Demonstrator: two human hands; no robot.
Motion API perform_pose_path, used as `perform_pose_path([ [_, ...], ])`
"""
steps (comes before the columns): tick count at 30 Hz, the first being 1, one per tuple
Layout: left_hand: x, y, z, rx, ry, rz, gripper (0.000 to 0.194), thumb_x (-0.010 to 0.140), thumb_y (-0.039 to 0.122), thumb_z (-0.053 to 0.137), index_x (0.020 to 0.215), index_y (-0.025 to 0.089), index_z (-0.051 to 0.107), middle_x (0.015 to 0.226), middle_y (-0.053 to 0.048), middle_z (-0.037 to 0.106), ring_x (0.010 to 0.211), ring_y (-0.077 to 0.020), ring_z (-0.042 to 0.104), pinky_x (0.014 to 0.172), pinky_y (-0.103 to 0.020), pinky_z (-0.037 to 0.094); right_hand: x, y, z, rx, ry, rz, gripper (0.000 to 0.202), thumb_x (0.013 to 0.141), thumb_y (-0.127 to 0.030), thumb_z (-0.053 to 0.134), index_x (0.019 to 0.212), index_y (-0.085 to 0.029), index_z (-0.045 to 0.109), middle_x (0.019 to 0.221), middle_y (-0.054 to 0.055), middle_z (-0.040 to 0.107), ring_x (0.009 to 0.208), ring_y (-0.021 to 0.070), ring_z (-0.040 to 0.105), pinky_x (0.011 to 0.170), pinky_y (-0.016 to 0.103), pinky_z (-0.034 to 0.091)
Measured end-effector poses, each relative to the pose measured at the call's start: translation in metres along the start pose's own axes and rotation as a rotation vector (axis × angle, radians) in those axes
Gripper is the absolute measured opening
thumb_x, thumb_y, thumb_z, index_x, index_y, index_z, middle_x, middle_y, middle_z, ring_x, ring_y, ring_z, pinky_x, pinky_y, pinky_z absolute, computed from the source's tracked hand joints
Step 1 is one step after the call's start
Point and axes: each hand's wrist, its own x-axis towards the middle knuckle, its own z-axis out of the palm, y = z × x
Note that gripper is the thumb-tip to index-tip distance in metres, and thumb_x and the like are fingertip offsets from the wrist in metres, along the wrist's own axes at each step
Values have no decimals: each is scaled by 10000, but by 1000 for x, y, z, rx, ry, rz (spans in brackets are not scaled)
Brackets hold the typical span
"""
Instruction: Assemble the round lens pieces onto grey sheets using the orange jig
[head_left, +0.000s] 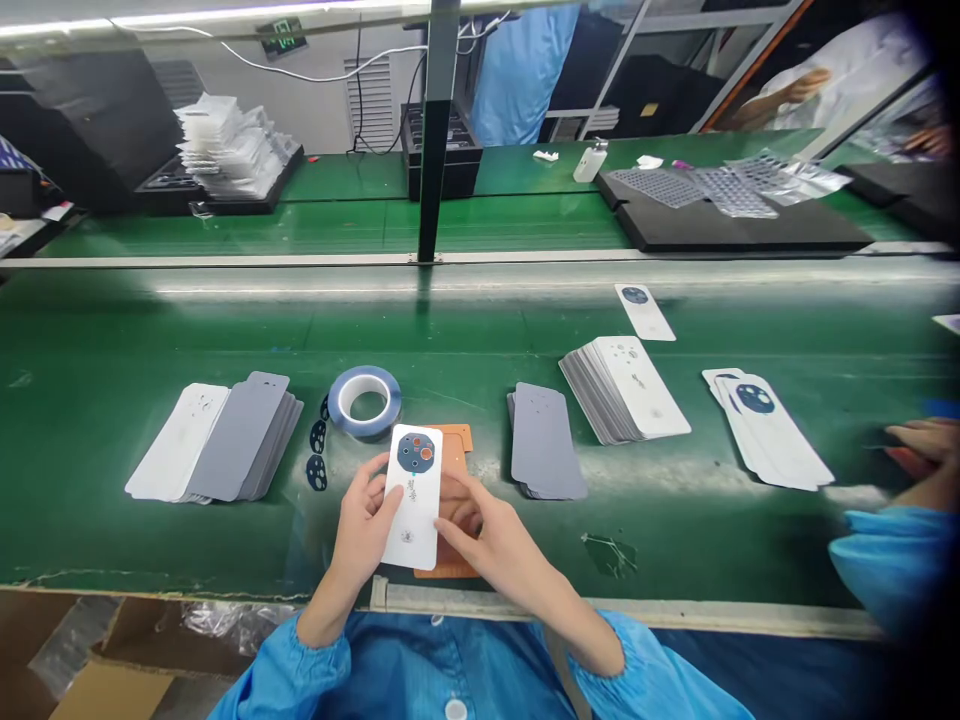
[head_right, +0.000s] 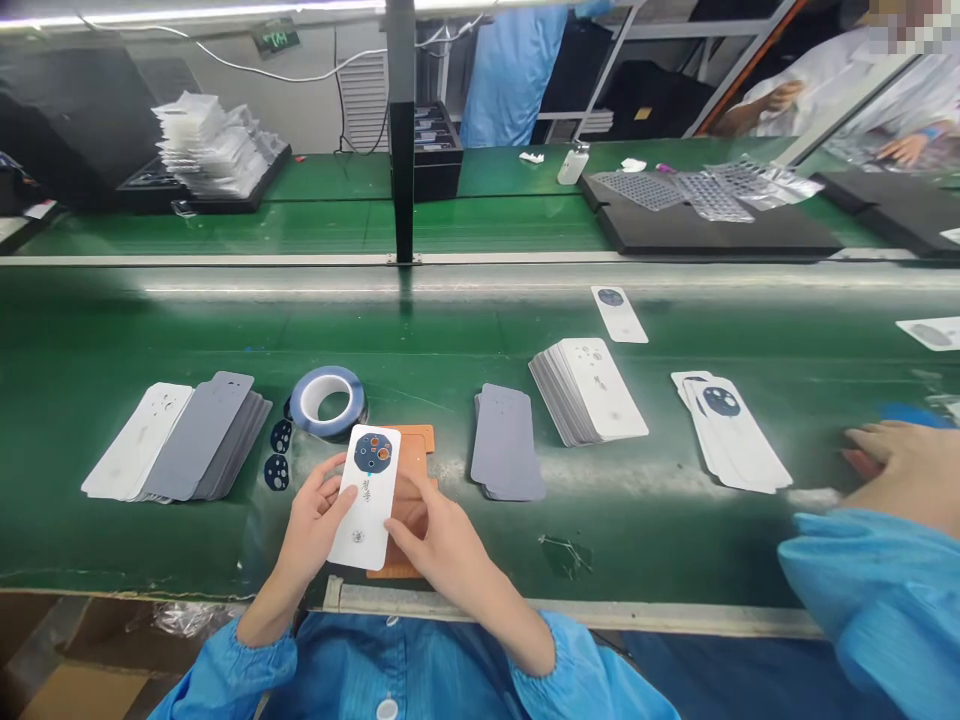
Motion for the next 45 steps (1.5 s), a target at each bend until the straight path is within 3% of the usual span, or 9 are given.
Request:
perform_pose_path([
  [5,-2,11,-4,90,64,166,584,895,450,678,1381,180,499,1152,-154,732,971,-267,736,802,-377,603,35,0,-18,276,-9,3,526,882,-289,655,1392,-181,584,868,36,726,736,173,700,714,326,579],
  [10,1,10,-37,590,608,621,381,884,384,698,1228,231,645,1523,-154,489,1470,-361,398,1204,-555,348,132,2,-90,17,242,-2,483,836,-255,610,1295,-118,672,787,17,711,636,137,633,620,264,520],
  [14,9,-12,-68,508,579,359,626,885,490,663,1427,215,512,1488,-195,541,1372,-375,527,1099,-568,471,215,-6,-139,-141,345,43,428,847,-174,580,1242,-50,686,701,24,706,604,146,621,598,255,498],
  [18,12,-33,-84,319,452,129,660,851,616,634,1352,187,621,1261,-183,715,1108,-347,708,921,-469,586,260,-14,-149,-335,405,100,265,963,-306,664,1148,-117,687,968,65,739,810,175,693,761,327,575],
  [24,5,-32,-85,31,282,51,765,722,703,735,1221,125,699,1093,-190,782,948,-338,769,722,-353,600,269,-17,-132,-584,478,154,247,909,-275,715,1108,-130,701,1171,138,689,1082,263,679,976,417,514],
  [30,5,-27,-84,-76,219,47,728,714,683,775,1156,106,738,1009,-164,795,844,-301,769,661,-323,577,242,-41,-114,-636,517,69,359,830,-189,666,1169,-78,706,1337,248,586,1098,346,678,968,455,494],
  [34,8,-28,-83,-98,273,72,733,715,721,749,1088,91,772,993,-142,783,733,-242,724,610,-311,581,187,-53,-57,-554,337,-147,247,928,-262,569,1072,-165,746,1070,100,743,957,224,702,911,336,528],
  [39,5,-29,-83,-86,228,156,634,823,684,683,1027,93,781,865,-112,774,675,-224,718,587,-290,564,113,-63,41,-387,-113,-434,187,923,-278,636,1014,-201,781,924,51,765,745,173,683,721,281,537],
  [45,1,-32,-82,-97,240,227,620,801,683,706,972,94,790,836,-107,779,724,-240,724,648,-307,578,99,-69,80,-442,-122,-430,122,897,-196,687,963,-213,789,990,51,750,876,195,703,807,295,525],
])
